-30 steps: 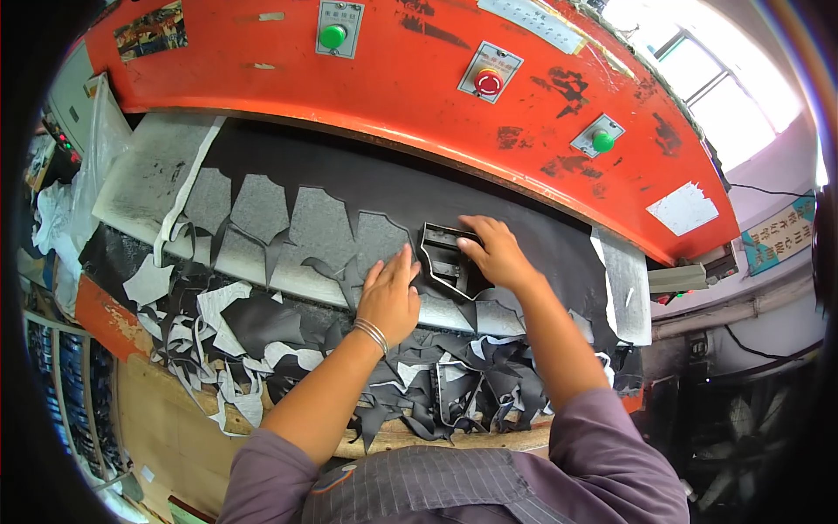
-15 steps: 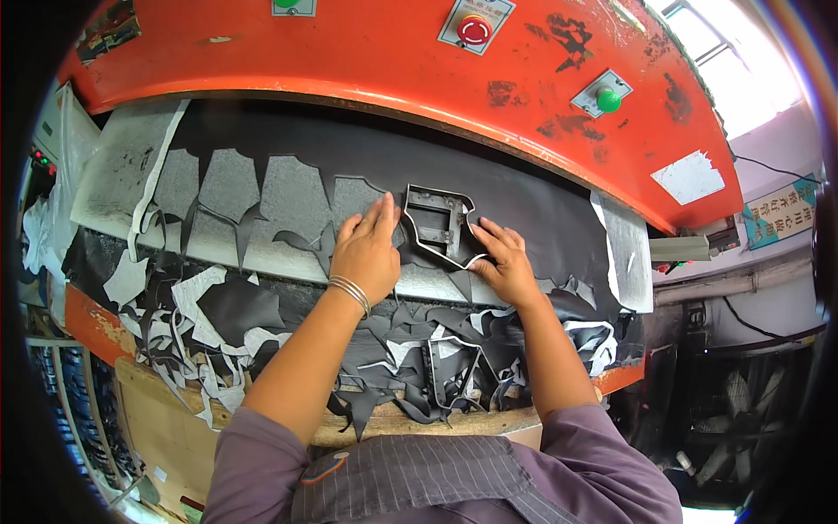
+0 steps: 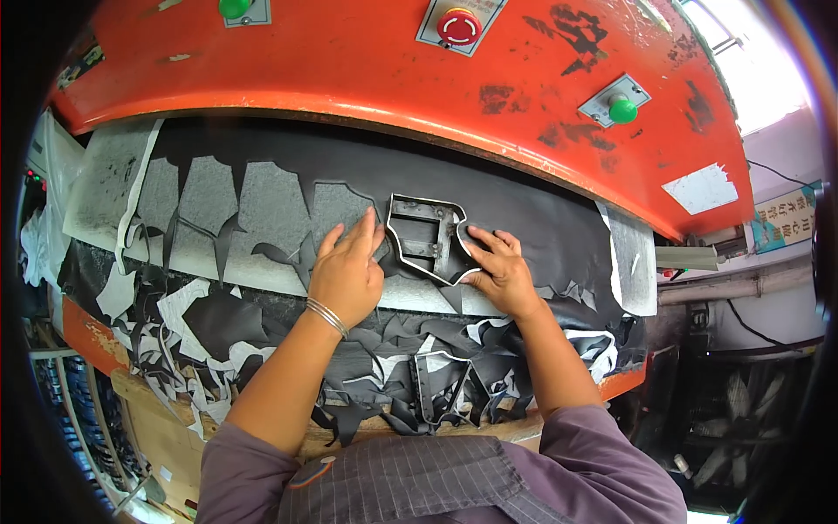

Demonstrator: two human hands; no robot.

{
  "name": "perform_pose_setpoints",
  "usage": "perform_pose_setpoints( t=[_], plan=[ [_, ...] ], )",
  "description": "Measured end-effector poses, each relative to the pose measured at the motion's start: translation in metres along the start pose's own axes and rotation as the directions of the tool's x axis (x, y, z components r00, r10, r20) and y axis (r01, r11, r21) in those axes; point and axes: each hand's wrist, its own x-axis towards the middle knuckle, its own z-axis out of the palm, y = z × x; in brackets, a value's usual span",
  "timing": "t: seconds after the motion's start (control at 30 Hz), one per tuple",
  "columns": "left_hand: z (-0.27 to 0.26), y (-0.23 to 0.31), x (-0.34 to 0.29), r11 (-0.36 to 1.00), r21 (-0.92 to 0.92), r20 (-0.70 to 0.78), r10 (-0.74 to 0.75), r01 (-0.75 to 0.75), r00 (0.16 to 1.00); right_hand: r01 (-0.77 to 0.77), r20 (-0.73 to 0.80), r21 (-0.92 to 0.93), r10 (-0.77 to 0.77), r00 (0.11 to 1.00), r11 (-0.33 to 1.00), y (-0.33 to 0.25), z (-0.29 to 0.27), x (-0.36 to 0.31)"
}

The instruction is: Using a die-cutting press to cut specific shoe upper components from large leather sheets.

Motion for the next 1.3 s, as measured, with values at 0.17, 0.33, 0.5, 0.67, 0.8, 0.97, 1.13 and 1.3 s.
perform_pose_setpoints(
  t=[0.17,0.33,0.5,0.67,0.8,0.97,1.13,1.3],
  plan=[
    [-0.001,0.002,-0.002,1.000,0.021,-0.003,0.023,-0.023,1.000,0.013,-0.004,0.009,-0.013,1.000,1.000,-0.002,-0.004,-0.001],
    [-0.003,-0.003,-0.008,0.996,-0.085,-0.056,-0.022,0.017,0.998,-0.078,0.058,0.005,0.077,0.995,0.997,-0.013,-0.013,-0.003],
    [-0.074,-0.008,0.003,0.936,-0.351,-0.451,-0.207,0.041,0.869,0.061,-0.815,0.051,0.006,0.580,0.997,-0.041,-0.081,0.000],
    [-0.189,0.024,0.014,0.945,0.308,-0.888,0.327,-0.109,0.323,-0.063,-0.942,-0.319,-0.309,0.131,0.946,-0.078,-0.155,0.043],
    [-0.223,0.029,-0.010,0.986,0.145,-0.660,0.156,-0.079,0.735,-0.207,-0.876,-0.476,-0.440,0.197,0.855,-0.102,-0.165,0.029],
    [-0.148,0.064,-0.123,0.999,-0.047,-0.361,-0.006,-0.011,0.932,0.096,-0.586,-0.012,-0.084,0.806,0.995,-0.119,-0.100,-0.103],
    [-0.053,0.087,-0.238,0.998,-0.003,0.198,0.064,-0.065,0.978,-0.216,0.219,-0.113,0.236,0.947,0.970,-0.159,-0.049,-0.237],
    [-0.025,0.094,-0.244,0.984,0.128,-0.024,0.127,-0.123,0.992,-0.237,-0.003,-0.224,0.243,0.970,0.945,-0.164,-0.017,-0.253]
  ],
)
